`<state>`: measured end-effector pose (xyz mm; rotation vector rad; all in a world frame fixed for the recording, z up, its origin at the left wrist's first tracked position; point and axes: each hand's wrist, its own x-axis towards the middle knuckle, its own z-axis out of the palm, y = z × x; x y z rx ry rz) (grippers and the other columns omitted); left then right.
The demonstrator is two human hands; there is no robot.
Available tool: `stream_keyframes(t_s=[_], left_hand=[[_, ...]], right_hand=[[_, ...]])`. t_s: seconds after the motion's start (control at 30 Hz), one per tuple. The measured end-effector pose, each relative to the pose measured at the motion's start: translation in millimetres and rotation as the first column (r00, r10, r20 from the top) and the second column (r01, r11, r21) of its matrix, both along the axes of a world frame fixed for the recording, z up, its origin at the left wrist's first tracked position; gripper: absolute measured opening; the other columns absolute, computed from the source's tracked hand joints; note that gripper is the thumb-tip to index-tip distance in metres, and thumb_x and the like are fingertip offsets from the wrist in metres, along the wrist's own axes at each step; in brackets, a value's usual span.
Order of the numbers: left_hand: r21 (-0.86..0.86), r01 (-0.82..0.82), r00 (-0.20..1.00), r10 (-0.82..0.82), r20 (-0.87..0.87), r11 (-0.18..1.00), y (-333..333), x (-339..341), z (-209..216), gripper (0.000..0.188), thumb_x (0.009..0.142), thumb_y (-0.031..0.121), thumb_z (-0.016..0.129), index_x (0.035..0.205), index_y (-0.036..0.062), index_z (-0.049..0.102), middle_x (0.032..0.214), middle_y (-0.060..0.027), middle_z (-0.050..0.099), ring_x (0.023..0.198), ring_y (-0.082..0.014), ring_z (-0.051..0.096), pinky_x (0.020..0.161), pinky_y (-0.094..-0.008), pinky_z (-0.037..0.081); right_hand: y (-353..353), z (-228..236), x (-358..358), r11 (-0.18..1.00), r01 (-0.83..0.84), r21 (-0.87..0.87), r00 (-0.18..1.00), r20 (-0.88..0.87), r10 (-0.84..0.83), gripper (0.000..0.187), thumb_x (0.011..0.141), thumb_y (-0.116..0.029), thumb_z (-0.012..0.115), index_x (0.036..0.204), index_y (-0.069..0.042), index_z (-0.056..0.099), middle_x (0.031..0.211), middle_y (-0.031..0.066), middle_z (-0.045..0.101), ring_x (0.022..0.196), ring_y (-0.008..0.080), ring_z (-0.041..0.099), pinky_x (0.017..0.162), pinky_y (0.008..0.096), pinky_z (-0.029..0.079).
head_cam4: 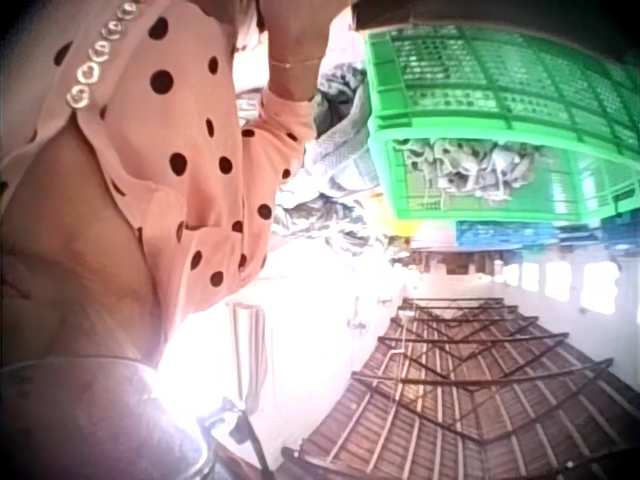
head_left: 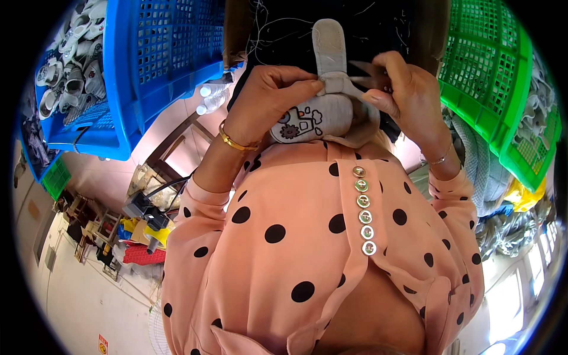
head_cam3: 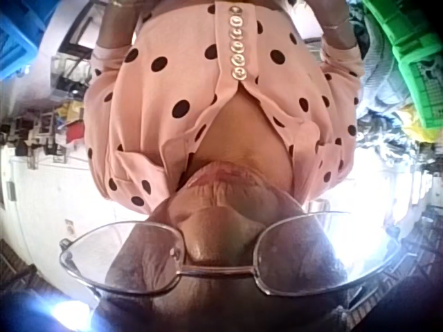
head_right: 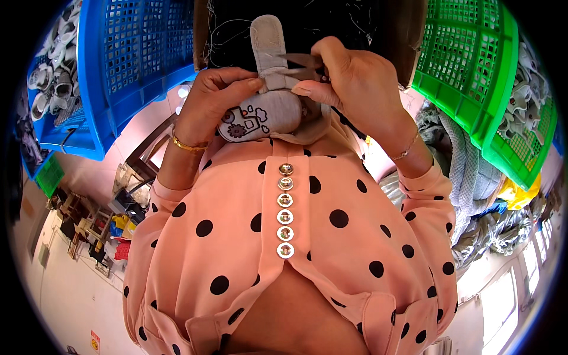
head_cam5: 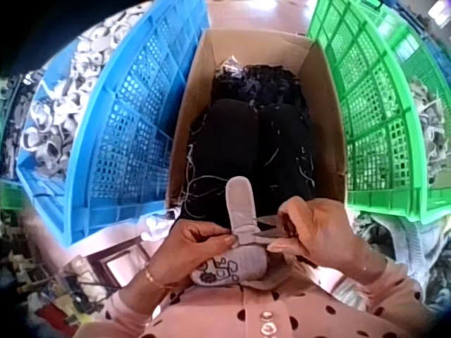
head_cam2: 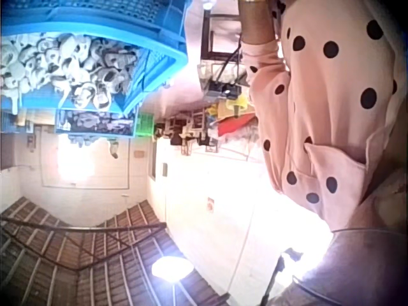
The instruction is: The person uses a small blade to trim loose threads and excess material from the edges of white slippers. They handle the slippers one at a time, picking them from a blue crate, trimming them, and placing them into a green crate.
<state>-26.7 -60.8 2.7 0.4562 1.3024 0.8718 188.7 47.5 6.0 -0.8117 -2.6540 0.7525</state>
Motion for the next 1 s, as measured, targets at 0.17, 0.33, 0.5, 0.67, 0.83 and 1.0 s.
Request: stream_keyframes(t_s=[0.17, 0.33, 0.5, 0.67, 0.83, 1.0], left_hand=[[-0.028, -0.061, 0.997, 0.062, 0.037, 0.998, -2, 2, 1, 0.021, 0.083, 0.014, 0.070, 0.096, -0.0025, 0.072, 0.081, -0.0092, 0.070, 0.067, -0.0116, 0.066, 0.062, -0.0214, 0.053], [-0.010, -0.062, 0.998, 0.062, 0.017, 0.998, -3, 2, -1, 0.021, 0.083, 0.013, 0.070, 0.096, -0.0024, 0.072, 0.081, -0.0094, 0.071, 0.067, -0.0116, 0.066, 0.061, -0.0207, 0.053], [-0.009, -0.042, 0.999, 0.042, -0.002, 0.999, -4, 3, -2, 0.021, 0.083, 0.014, 0.070, 0.097, -0.0023, 0.072, 0.081, -0.0089, 0.071, 0.067, -0.0108, 0.066, 0.062, -0.0205, 0.052], [0.011, -0.037, 0.999, 0.037, 0.018, 0.999, -5, 2, -4, 0.019, 0.085, 0.012, 0.069, 0.097, -0.0019, 0.071, 0.083, -0.0080, 0.071, 0.069, -0.0095, 0.066, 0.063, -0.0195, 0.052], [0.030, -0.030, 1.000, 0.029, 0.011, 0.999, -5, 3, -4, 0.021, 0.084, 0.013, 0.069, 0.098, -0.0024, 0.071, 0.082, -0.0085, 0.071, 0.068, -0.0097, 0.065, 0.062, -0.0200, 0.052], [0.014, -0.048, 0.998, 0.047, 0.032, 0.999, -4, 3, -4, 0.021, 0.084, 0.013, 0.069, 0.098, -0.0023, 0.071, 0.082, -0.0090, 0.071, 0.069, -0.0102, 0.066, 0.062, -0.0203, 0.053]], right_hand=[[1, 3, -3, 0.967, -0.111, 0.231, 0.988, 0.135, 0.082, 0.047, 0.082, -0.055, 0.061, 0.073, -0.011, 0.048, 0.053, 0.0024, 0.050, 0.047, 0.0189, 0.055, 0.046, 0.0290, 0.043], [1, 2, -13, 0.956, -0.149, 0.252, 0.978, 0.182, 0.104, 0.046, 0.083, -0.052, 0.062, 0.068, -0.011, 0.047, 0.050, 0.0021, 0.048, 0.046, 0.0187, 0.054, 0.045, 0.0287, 0.042], [0, -2, -16, 0.949, -0.152, 0.276, 0.978, 0.179, 0.104, 0.044, 0.083, -0.051, 0.062, 0.069, -0.011, 0.049, 0.049, 0.0018, 0.050, 0.045, 0.0185, 0.054, 0.044, 0.0283, 0.041], [1, 0, -18, 0.952, -0.168, 0.256, 0.974, 0.194, 0.120, 0.043, 0.084, -0.050, 0.061, 0.070, -0.011, 0.050, 0.050, 0.0027, 0.051, 0.046, 0.0197, 0.055, 0.044, 0.0290, 0.041], [6, 0, -17, 0.970, -0.182, 0.159, 0.967, 0.208, 0.147, 0.043, 0.085, -0.049, 0.060, 0.069, -0.010, 0.050, 0.051, 0.0041, 0.051, 0.048, 0.0215, 0.056, 0.044, 0.0298, 0.042], [6, 3, -20, 0.937, -0.227, 0.265, 0.959, 0.228, 0.168, 0.042, 0.085, -0.048, 0.060, 0.069, -0.010, 0.051, 0.052, 0.0035, 0.052, 0.047, 0.0195, 0.056, 0.044, 0.0294, 0.041]])
